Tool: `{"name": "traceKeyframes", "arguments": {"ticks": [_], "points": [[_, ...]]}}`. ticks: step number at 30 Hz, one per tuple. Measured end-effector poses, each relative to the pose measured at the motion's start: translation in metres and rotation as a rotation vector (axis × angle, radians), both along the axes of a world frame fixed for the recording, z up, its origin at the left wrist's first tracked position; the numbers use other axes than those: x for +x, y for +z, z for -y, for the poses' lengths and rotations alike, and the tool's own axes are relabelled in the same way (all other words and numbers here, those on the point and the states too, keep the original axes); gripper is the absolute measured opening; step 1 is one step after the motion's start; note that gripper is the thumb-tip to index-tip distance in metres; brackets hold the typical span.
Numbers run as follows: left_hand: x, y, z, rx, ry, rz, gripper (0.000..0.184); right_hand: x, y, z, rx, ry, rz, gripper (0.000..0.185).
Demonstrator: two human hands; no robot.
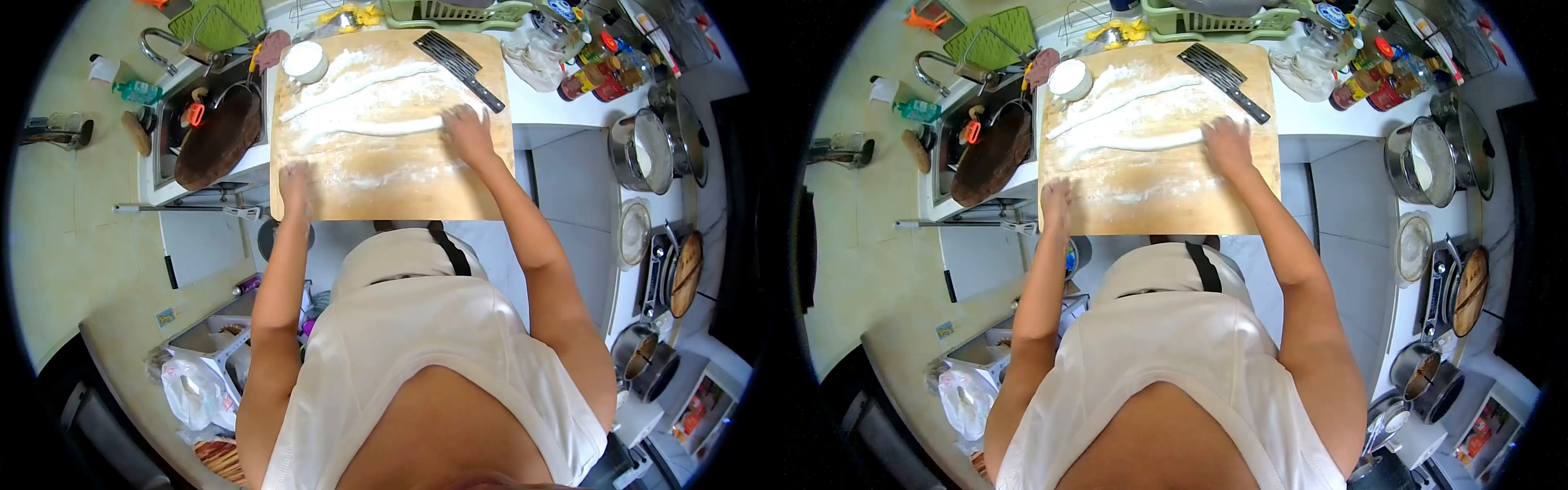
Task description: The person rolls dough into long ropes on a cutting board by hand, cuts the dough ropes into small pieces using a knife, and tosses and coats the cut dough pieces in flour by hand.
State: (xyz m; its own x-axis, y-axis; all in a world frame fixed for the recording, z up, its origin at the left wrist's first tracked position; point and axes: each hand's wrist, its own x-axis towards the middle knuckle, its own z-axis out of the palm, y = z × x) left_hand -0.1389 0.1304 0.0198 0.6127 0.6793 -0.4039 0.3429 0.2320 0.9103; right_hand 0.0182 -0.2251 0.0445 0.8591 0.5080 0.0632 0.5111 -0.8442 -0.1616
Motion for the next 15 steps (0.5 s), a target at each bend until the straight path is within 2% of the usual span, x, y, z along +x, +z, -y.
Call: {"name": "traceKeyframes", "arguments": {"ticks": [1, 3, 6, 8, 10, 13, 14, 15], "points": [[-0.006, -0.016, -0.004, 0.071, -0.009, -0.004, 0.017, -0.003, -0.007, 0.001, -0.110, -0.065, -0.054, 0.048], [-0.015, -0.043, -0.012, 0.214, -0.034, -0.022, 0.034, 0.003, -0.020, -0.003, -0.046, -0.102, -0.048, 0.050], [0.028, -0.029, -0.005, 0.859, -0.216, 0.104, 0.043, 0.023, -0.019, -0.038, 0.171, -0.095, 0.036, 0.054], [0.072, -0.007, 0.011, 0.977, -0.291, 0.170, 0.047, 0.042, -0.012, -0.086, 0.295, -0.108, 0.112, 0.053], [0.114, -0.017, 0.022, 1.115, -0.419, 0.197, 0.050, 0.045, -0.018, -0.130, 0.233, -0.094, 0.212, 0.055], [0.123, -0.042, 0.038, 1.376, -0.708, 0.011, 0.059, 0.009, -0.050, -0.150, 0.028, -0.032, 0.025, 0.061], [0.109, -0.046, 0.038, 1.306, -0.846, 0.000, 0.060, -0.011, -0.057, -0.146, -0.050, -0.015, -0.054, 0.063], [0.086, -0.045, 0.038, 1.237, -0.977, -0.005, 0.062, -0.033, -0.056, -0.136, -0.017, 0.044, -0.043, 0.064]]}}
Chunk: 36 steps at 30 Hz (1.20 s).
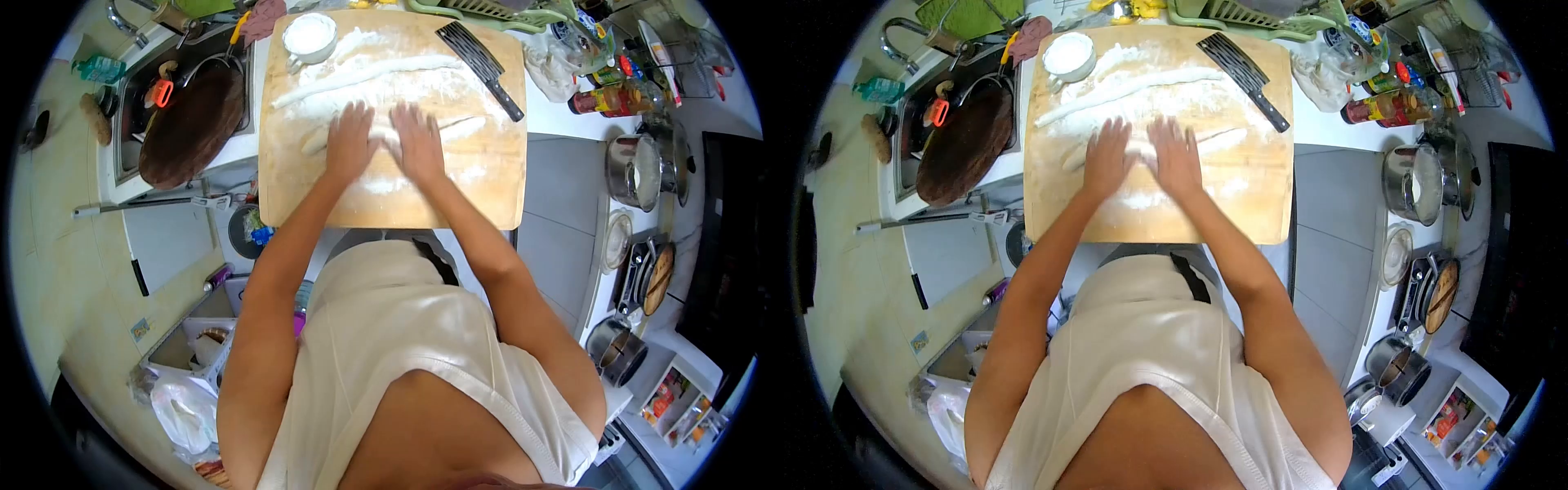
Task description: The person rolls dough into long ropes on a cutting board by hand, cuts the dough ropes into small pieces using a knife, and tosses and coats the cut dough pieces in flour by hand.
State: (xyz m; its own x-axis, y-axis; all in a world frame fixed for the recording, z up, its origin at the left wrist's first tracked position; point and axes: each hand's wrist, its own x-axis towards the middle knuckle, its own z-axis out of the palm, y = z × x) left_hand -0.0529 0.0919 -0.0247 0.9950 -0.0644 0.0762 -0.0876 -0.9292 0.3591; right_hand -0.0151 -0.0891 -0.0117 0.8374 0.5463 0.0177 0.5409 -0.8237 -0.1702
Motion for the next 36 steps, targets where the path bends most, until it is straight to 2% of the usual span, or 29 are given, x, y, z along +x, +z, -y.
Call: {"name": "traceKeyframes", "arguments": {"ticks": [2, 5, 9, 11, 14, 17, 21, 24, 27, 29, 32, 36], "points": [[-0.051, 0.000, -0.003, -0.046, -0.110, 0.010, 0.065, -0.055, 0.012, 0.027, 0.024, 0.058, -0.031, 0.067], [-0.097, 0.015, -0.003, -0.088, -0.102, -0.100, 0.063, -0.080, 0.015, 0.053, -0.036, 0.087, -0.095, 0.068], [-0.031, 0.002, 0.000, -0.005, 0.038, 0.061, 0.059, -0.015, 0.007, 0.033, -0.042, 0.033, 0.024, 0.065], [0.018, -0.011, -0.007, 0.077, 0.090, 0.112, 0.055, 0.035, -0.005, 0.017, 0.028, -0.106, 0.062, 0.061], [0.052, -0.015, -0.019, 0.040, 0.038, 0.093, 0.053, 0.084, -0.010, 0.014, 0.106, -0.221, 0.114, 0.058], [0.013, -0.005, -0.029, -0.022, -0.108, 0.095, 0.054, 0.064, -0.005, 0.037, -0.007, -0.142, 0.034, 0.060], [-0.082, -0.004, -0.029, 0.047, -0.156, -0.001, 0.061, -0.038, 0.021, 0.092, -0.038, 0.014, -0.071, 0.062], [-0.113, 0.003, -0.023, 0.015, -0.075, -0.108, 0.060, -0.043, 0.020, 0.123, -0.106, 0.127, -0.100, 0.066], [-0.073, -0.014, -0.028, 0.129, -0.016, 0.027, 0.057, 0.007, 0.012, 0.120, -0.168, 0.175, -0.030, 0.064], [-0.020, -0.001, -0.027, 0.160, 0.066, 0.144, 0.054, 0.061, -0.001, 0.106, -0.040, 0.050, 0.029, 0.061], [0.031, -0.017, -0.040, 0.079, 0.033, 0.212, 0.052, 0.116, -0.002, 0.094, 0.070, -0.050, 0.085, 0.058], [0.002, -0.017, -0.048, 0.078, -0.048, 0.079, 0.055, 0.080, -0.005, 0.113, 0.044, -0.030, 0.045, 0.060]]}}
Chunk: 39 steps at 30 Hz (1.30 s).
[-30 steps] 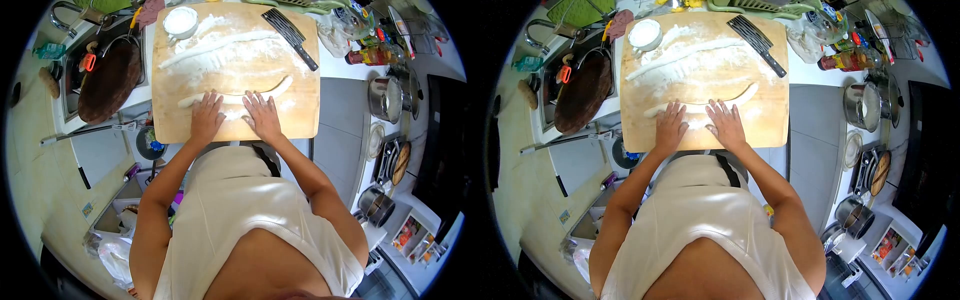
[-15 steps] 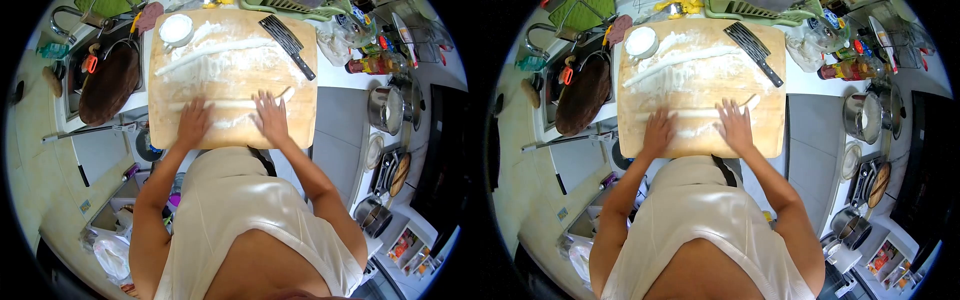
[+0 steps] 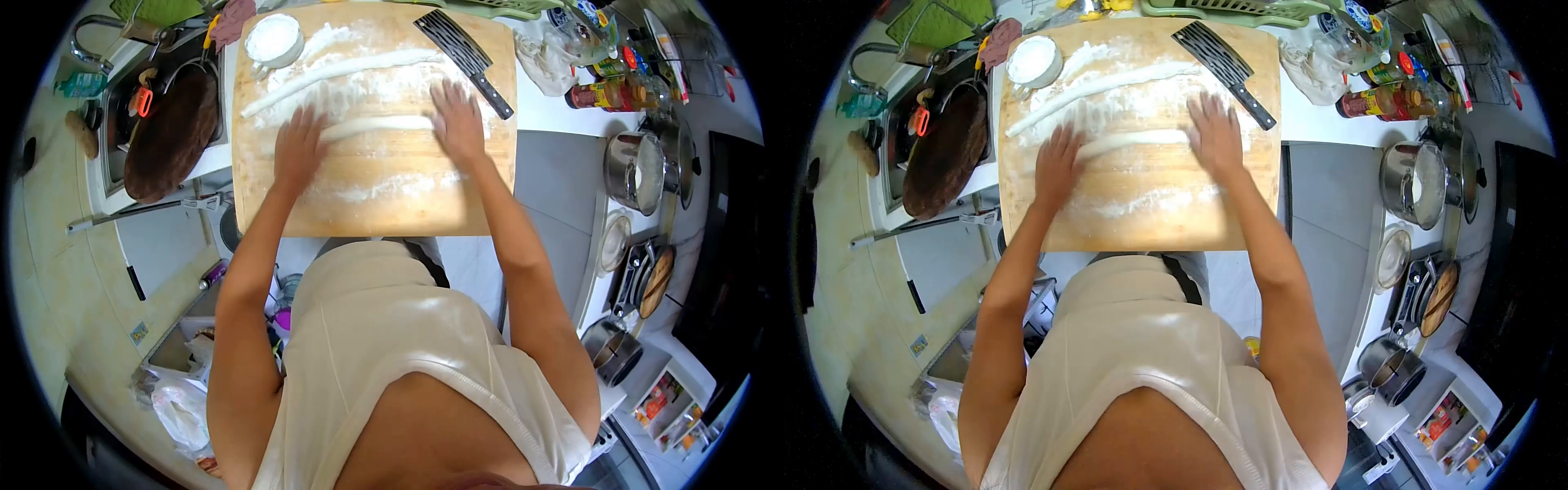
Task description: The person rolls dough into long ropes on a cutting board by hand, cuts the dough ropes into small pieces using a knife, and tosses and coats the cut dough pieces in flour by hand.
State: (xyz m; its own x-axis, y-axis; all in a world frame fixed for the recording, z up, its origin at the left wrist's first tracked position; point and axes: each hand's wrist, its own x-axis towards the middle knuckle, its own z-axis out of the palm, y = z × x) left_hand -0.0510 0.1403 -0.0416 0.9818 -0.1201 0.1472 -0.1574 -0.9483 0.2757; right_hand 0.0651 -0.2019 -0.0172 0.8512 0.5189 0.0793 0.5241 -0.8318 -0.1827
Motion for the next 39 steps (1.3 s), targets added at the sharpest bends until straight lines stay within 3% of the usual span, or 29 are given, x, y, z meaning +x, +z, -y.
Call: {"name": "traceKeyframes", "arguments": {"ticks": [4, 7, 13, 17, 19, 23, 27, 30, 32, 35, 39], "points": [[-0.095, 0.019, 0.007, 0.008, -0.059, -0.123, 0.060, -0.108, 0.023, 0.024, -0.027, 0.035, -0.155, 0.065], [-0.121, 0.019, 0.008, -0.042, -0.007, -0.180, 0.064, -0.139, 0.024, 0.039, -0.109, 0.040, -0.247, 0.064], [-0.017, 0.014, 0.021, 0.018, 0.109, 0.071, 0.063, -0.034, 0.010, 0.001, 0.004, -0.112, -0.031, 0.059], [0.066, 0.026, 0.087, -0.113, -0.060, 0.125, 0.059, 0.009, 0.007, -0.070, 0.067, -0.014, -0.033, 0.058], [0.070, 0.017, 0.103, -0.137, -0.031, 0.069, 0.060, 0.000, 0.001, -0.086, -0.118, 0.041, -0.031, 0.060], [0.004, 0.015, 0.093, -0.156, -0.147, -0.086, 0.065, -0.077, 0.012, -0.056, 0.055, 0.077, -0.071, 0.062], [-0.072, 0.037, 0.080, -0.079, -0.182, -0.201, 0.067, -0.125, 0.022, -0.023, -0.058, 0.114, -0.166, 0.061], [-0.038, 0.018, 0.074, 0.029, -0.133, -0.079, 0.066, -0.089, 0.013, -0.018, -0.128, 0.138, -0.045, 0.059], [0.012, 0.003, 0.070, -0.032, -0.048, 0.041, 0.064, -0.032, -0.007, -0.025, -0.008, 0.038, 0.034, 0.058], [0.063, 0.005, 0.063, 0.012, -0.105, 0.090, 0.062, 0.024, -0.002, -0.033, 0.061, -0.005, 0.043, 0.055], [0.029, 0.002, 0.043, -0.033, -0.119, -0.009, 0.065, -0.011, 0.004, -0.009, 0.025, -0.026, -0.042, 0.059]]}}
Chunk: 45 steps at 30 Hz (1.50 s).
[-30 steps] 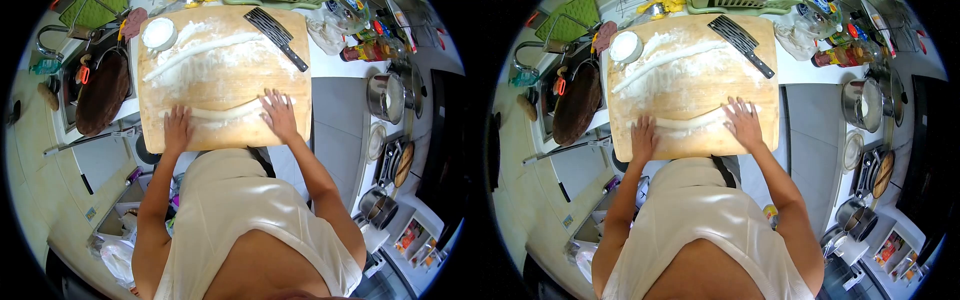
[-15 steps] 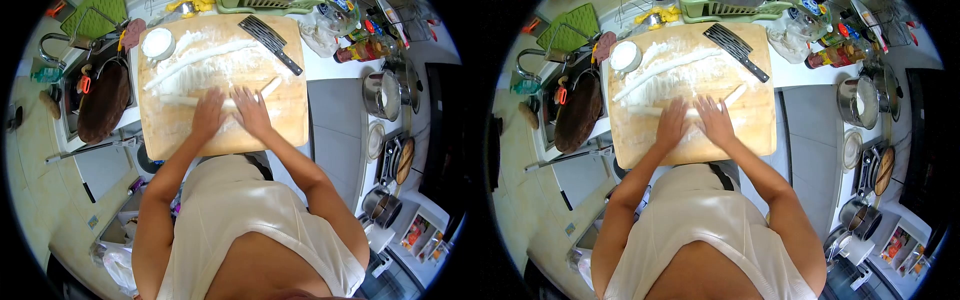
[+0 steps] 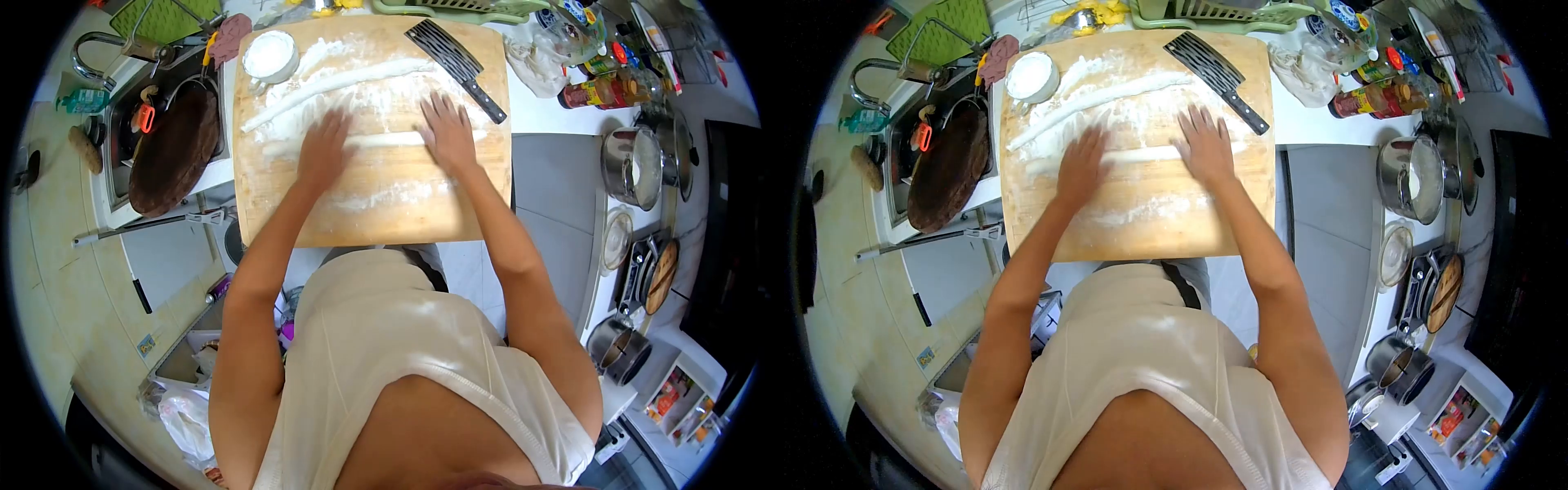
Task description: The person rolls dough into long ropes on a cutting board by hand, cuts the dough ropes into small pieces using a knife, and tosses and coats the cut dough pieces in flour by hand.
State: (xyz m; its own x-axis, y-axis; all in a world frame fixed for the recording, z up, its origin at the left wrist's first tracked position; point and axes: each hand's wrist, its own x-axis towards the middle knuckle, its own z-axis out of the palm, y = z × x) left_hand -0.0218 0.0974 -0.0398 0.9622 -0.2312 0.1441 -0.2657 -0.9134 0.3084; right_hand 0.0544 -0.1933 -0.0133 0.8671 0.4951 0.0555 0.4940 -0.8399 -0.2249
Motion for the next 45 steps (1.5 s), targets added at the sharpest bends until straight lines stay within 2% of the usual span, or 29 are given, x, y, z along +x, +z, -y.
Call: {"name": "traceKeyframes", "arguments": {"ticks": [3, 5, 8, 9, 11, 13, 16, 23, 24, 26, 30, 32, 35, 36, 38, 40, 41, 45], "points": [[-0.088, 0.012, -0.004, -0.007, -0.047, -0.048, 0.071, -0.080, 0.023, 0.029, -0.027, 0.006, -0.112, 0.064], [-0.135, 0.020, 0.000, -0.044, -0.033, -0.198, 0.072, -0.127, 0.022, 0.047, -0.094, -0.004, -0.179, 0.064], [-0.128, 0.017, -0.004, 0.091, -0.012, -0.261, 0.072, -0.123, 0.017, 0.057, -0.199, 0.030, -0.150, 0.065], [-0.113, 0.013, -0.006, 0.055, 0.014, -0.131, 0.069, -0.106, 0.016, 0.055, -0.188, 0.032, -0.124, 0.064], [-0.059, 0.013, -0.009, 0.017, 0.084, -0.009, 0.064, -0.061, 0.012, 0.045, -0.019, -0.024, -0.049, 0.062], [-0.009, -0.004, -0.014, 0.041, 0.153, 0.070, 0.061, -0.016, 0.006, 0.032, 0.040, -0.049, 0.055, 0.058], [0.010, -0.004, -0.028, -0.016, 0.067, 0.139, 0.062, 0.007, 0.006, 0.030, 0.082, 0.011, 0.016, 0.057], [-0.153, 0.022, -0.022, 0.043, 0.096, -0.181, 0.069, -0.123, 0.019, 0.063, -0.109, 0.005, -0.122, 0.064], [-0.163, 0.024, -0.021, 0.038, 0.114, -0.239, 0.069, -0.129, 0.017, 0.067, -0.134, 0.009, -0.119, 0.064], [-0.154, 0.016, -0.026, 0.097, 0.120, -0.173, 0.069, -0.129, 0.009, 0.072, -0.174, 0.000, -0.105, 0.064], [-0.083, 0.008, -0.036, 0.101, 0.228, 0.054, 0.065, -0.050, 0.011, 0.043, -0.133, -0.089, 0.023, 0.062], [-0.047, 0.001, -0.041, 0.022, 0.253, 0.090, 0.061, -0.013, 0.004, 0.006, -0.126, -0.187, 0.077, 0.063], [-0.025, 0.003, -0.044, 0.028, 0.220, 0.077, 0.056, 0.012, 0.024, -0.092, 0.020, -0.031, 0.048, 0.062], [-0.026, 0.004, -0.045, 0.051, 0.199, 0.058, 0.054, 0.010, 0.029, -0.127, 0.051, 0.060, 0.011, 0.061], [-0.045, 0.008, -0.045, -0.009, 0.147, 0.036, 0.055, -0.006, 0.021, -0.181, 0.040, 0.196, 0.122, 0.060], [-0.079, 0.010, -0.048, -0.037, 0.097, 0.020, 0.057, -0.037, -0.001, -0.198, 0.010, 0.244, 0.098, 0.061], [-0.100, 0.011, -0.050, -0.037, 0.076, 0.020, 0.058, -0.060, -0.004, -0.192, 0.016, 0.212, -0.030, 0.062], [-0.152, 0.019, -0.050, -0.127, 0.158, 0.036, 0.063, -0.142, 0.005, -0.135, 0.075, 0.313, -0.087, 0.067]]}}
